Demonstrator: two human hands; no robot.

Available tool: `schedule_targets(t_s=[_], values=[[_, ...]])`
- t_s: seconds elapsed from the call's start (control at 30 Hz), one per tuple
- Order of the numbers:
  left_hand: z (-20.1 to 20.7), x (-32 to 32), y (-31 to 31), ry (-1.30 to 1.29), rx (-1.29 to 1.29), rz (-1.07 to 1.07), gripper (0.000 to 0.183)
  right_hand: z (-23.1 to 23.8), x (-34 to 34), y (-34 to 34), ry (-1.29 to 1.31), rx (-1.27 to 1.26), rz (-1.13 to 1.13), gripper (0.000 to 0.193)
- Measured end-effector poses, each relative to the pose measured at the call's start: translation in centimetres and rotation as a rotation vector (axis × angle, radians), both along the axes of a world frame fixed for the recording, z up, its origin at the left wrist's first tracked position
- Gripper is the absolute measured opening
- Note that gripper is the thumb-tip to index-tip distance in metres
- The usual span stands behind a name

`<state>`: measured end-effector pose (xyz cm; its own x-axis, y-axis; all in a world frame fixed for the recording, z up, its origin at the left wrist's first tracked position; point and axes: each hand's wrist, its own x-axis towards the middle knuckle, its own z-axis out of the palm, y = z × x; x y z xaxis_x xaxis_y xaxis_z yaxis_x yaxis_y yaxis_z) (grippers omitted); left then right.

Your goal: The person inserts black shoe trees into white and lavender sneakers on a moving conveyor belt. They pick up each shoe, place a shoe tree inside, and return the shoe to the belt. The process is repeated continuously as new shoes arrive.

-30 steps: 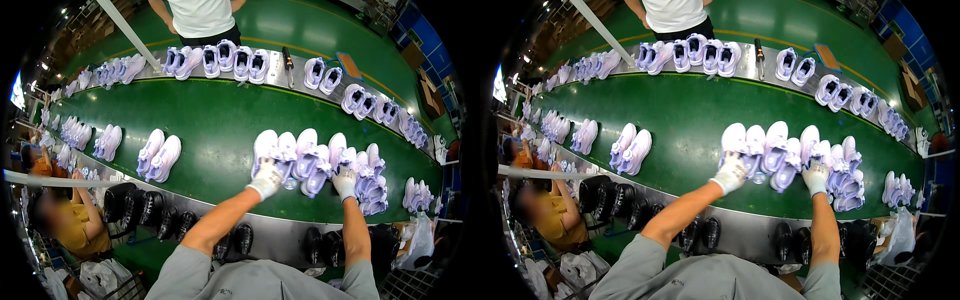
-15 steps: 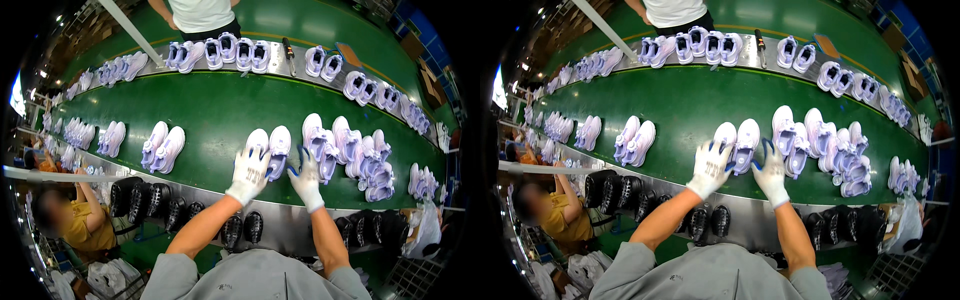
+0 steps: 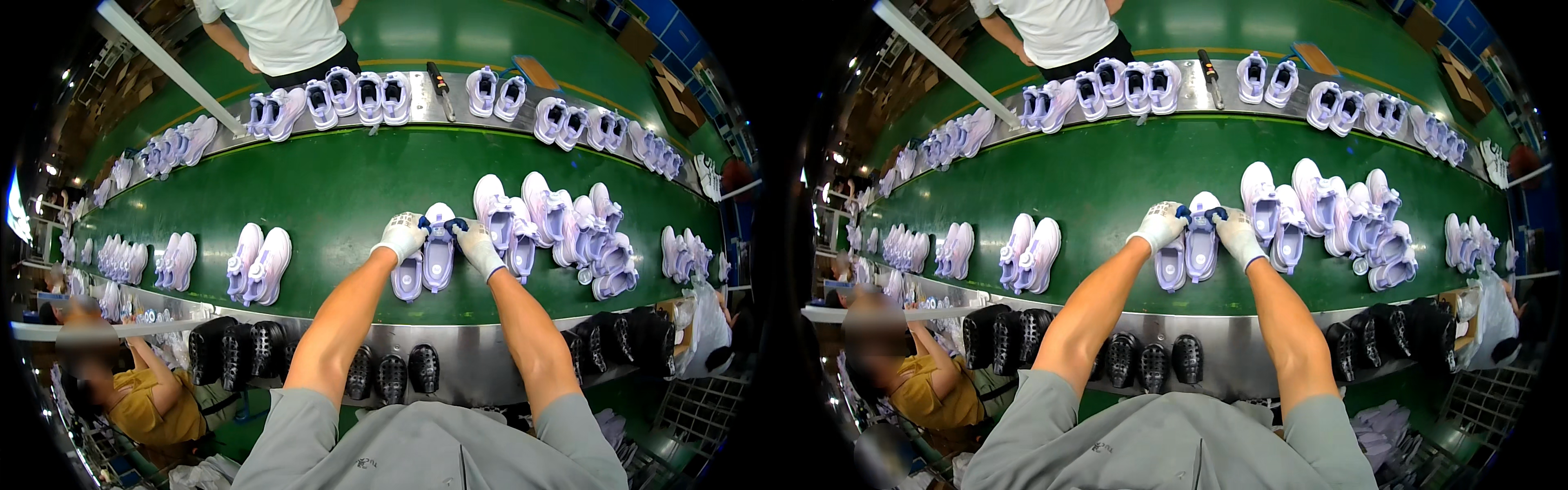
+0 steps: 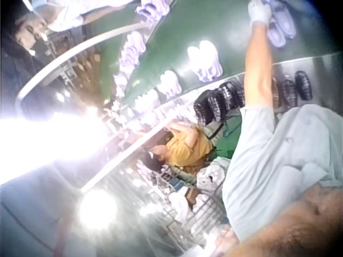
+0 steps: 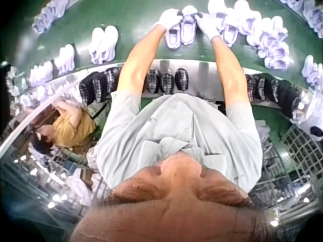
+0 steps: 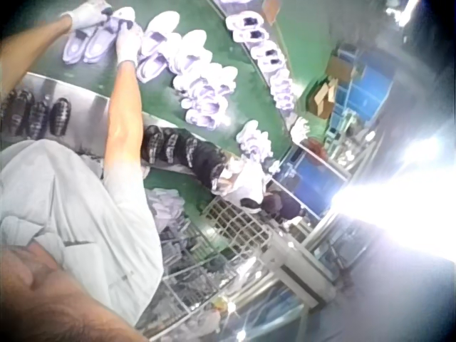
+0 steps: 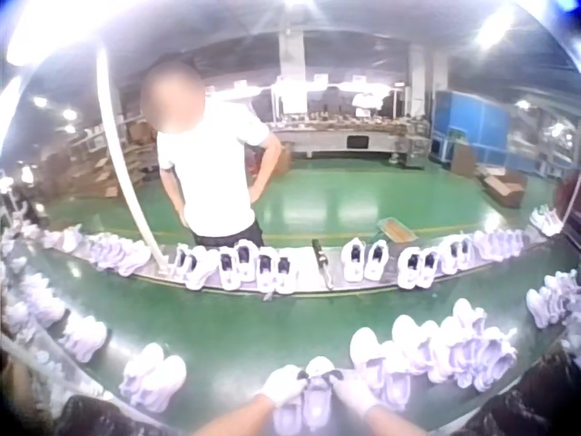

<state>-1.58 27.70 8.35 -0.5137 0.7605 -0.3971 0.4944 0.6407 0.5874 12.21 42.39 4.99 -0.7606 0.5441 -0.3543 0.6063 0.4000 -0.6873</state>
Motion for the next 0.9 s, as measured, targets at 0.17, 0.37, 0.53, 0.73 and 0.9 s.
schedule_targets(t_s=[0.17,0.37,0.53,0.73,0.9], values=[[0.8,1.7,-1.4,0.129,-0.024,-0.074,0.036,3.1,7.5,-3.7,0.372,0.208,-0.146,0.032],[5.8,6.9,-8.8,0.455,0.567,0.023,0.03,14.4,32.2,-6.4,0.073,0.71,-0.698,0.026],[6.3,13.8,-8.7,0.105,0.568,-0.102,0.031,11.2,41.7,-7.6,-0.443,0.813,-0.55,0.059],[4.8,20.7,-5.7,0.062,0.606,-0.343,0.031,10.4,43.8,-6.8,-0.453,0.756,-0.509,0.054],[4.8,26.5,-1.8,-0.525,0.68,-0.025,0.093,17.1,34.0,-9.5,0.112,0.421,-0.467,0.035]])
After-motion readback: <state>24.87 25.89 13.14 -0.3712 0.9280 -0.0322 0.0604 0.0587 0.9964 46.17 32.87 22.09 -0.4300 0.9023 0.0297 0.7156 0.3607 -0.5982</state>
